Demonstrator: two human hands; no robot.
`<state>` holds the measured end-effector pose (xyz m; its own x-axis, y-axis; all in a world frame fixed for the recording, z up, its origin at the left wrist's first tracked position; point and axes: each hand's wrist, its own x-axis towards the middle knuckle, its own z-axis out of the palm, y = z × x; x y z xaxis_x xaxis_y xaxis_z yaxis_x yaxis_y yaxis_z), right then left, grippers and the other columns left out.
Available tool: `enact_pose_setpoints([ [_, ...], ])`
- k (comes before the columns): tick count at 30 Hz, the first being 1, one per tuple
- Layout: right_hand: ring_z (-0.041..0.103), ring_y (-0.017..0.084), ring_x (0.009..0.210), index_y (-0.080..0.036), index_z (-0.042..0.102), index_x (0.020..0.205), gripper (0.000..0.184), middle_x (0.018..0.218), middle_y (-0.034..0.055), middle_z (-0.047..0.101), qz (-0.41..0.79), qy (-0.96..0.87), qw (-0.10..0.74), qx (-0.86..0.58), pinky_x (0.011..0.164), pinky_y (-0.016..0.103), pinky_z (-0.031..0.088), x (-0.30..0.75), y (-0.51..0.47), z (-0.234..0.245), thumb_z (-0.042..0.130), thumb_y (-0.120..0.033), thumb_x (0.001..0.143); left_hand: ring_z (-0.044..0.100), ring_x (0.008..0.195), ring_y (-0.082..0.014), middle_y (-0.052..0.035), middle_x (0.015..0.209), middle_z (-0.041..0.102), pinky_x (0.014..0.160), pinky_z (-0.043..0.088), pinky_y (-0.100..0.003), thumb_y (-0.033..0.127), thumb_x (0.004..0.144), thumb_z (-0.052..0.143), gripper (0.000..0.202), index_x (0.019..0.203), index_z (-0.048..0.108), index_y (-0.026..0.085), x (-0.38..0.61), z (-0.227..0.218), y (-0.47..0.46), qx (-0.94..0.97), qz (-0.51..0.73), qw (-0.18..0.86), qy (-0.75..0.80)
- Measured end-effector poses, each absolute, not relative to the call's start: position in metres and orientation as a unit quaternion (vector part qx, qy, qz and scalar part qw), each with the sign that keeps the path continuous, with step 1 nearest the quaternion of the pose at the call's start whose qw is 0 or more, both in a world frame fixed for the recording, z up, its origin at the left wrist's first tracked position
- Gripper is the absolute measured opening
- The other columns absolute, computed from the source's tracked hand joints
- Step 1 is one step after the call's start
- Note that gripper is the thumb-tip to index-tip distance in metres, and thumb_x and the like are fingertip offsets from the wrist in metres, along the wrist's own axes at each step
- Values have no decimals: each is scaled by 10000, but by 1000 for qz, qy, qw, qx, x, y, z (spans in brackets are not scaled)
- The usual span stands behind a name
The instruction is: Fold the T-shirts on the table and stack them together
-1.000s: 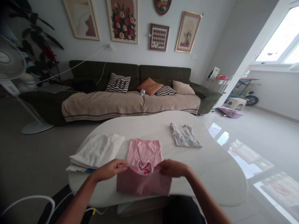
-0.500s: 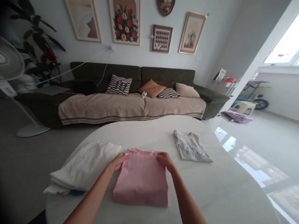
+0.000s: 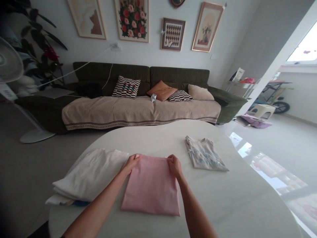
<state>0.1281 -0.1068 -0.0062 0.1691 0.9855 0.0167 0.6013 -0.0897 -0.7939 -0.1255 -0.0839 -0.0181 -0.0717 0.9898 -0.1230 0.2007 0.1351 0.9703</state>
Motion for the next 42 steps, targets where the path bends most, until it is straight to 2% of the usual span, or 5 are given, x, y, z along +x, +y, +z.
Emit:
enact_pose_setpoints([
  [6,570,158,705,-189,531,929,261,718,16,624,227,-585,330,-705,656,242,404,118,-107,-11,400,-301,734,582,762,-147,-17,759,641,660,423,-209,324,711,538,189,770,598,155,-124,-22,-80,526,390,412,634],
  [10,584,186,756,-121,420,1145,436,807,68,635,199,-579,327,-719,676,276,429,120,-112,-4,370,-324,763,595,799,-171,-57,857,637,717,440,-257,314,720,558,344,1013,537,135,-128,-10,-88,536,370,372,661],
  [15,431,225,1131,-69,381,1233,472,1227,182,465,122,-625,314,-704,939,337,329,120,-143,5,309,-261,809,372,1204,-216,-134,1256,452,979,305,-348,241,792,466,502,1270,348,140,-121,3,-134,624,370,209,655],
  [23,37,256,1326,-212,244,1364,592,1456,70,127,43,-747,87,-658,1039,454,123,78,-190,-19,307,-489,845,178,1288,-340,-39,1419,261,1015,168,-526,509,788,449,509,1263,417,330,-93,-24,-181,818,196,26,540],
  [42,51,265,1326,-296,216,1361,595,1451,17,142,79,-753,70,-650,1006,568,74,60,-244,-18,241,-570,834,142,1300,-329,-23,1420,262,1029,129,-506,591,802,339,555,1303,345,351,-93,-30,-180,807,180,-16,562],
])
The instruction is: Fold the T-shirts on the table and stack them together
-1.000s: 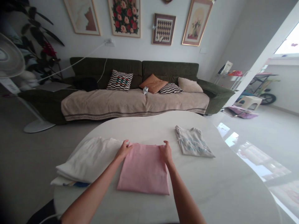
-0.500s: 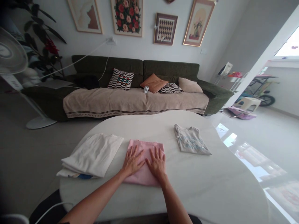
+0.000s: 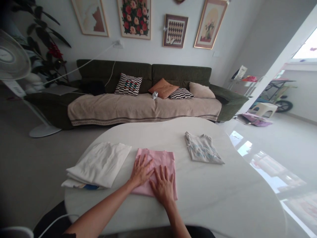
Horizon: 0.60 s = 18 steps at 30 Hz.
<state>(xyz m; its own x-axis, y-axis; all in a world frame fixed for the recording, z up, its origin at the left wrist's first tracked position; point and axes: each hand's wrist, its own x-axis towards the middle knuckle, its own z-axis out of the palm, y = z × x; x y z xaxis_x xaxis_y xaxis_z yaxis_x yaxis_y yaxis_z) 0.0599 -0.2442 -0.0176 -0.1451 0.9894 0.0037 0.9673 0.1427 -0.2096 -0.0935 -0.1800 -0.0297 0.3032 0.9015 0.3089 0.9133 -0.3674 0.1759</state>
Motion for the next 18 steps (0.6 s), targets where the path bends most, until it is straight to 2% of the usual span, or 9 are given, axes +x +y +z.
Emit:
enact_pose_setpoints([
  [4,73,239,1327,-234,175,1377,621,1448,45,149,99,-729,66,-674,1007,522,162,72,-212,-15,231,-551,847,126,1300,-347,-42,1430,237,1017,136,-533,608,786,347,603,1318,327,325,-93,-27,-172,-813,-156,3,-560],
  [7,20,235,1329,-184,141,1385,633,1457,59,85,68,-693,72,-714,1013,509,155,80,-177,-13,260,-512,856,97,1311,-319,-68,1442,194,1021,131,-530,565,820,305,619,1354,266,254,-91,-24,-158,-806,-154,8,-571],
  [10,4,225,1330,-202,126,1387,628,1460,43,78,67,-688,71,-719,1018,494,150,83,-156,-18,265,-505,855,111,1308,-318,-87,1433,219,1011,146,-540,549,831,285,621,1354,270,214,-88,-26,-142,-786,-143,-7,-602],
  [15,-25,211,1329,-219,69,1391,641,1462,42,73,65,-680,82,-726,1021,486,135,85,-150,-30,249,-514,852,107,1308,-321,-81,1441,192,1005,149,-554,528,830,317,608,1353,270,221,-89,-29,-130,-777,-141,-25,-613],
  [18,-16,219,1329,-215,88,1390,633,1462,58,67,89,-680,71,-724,1014,506,136,85,-153,-19,275,-490,852,146,1301,-318,-109,1423,237,993,214,-529,459,831,373,588,1344,287,187,-94,-22,-132,-775,-142,-53,-613],
])
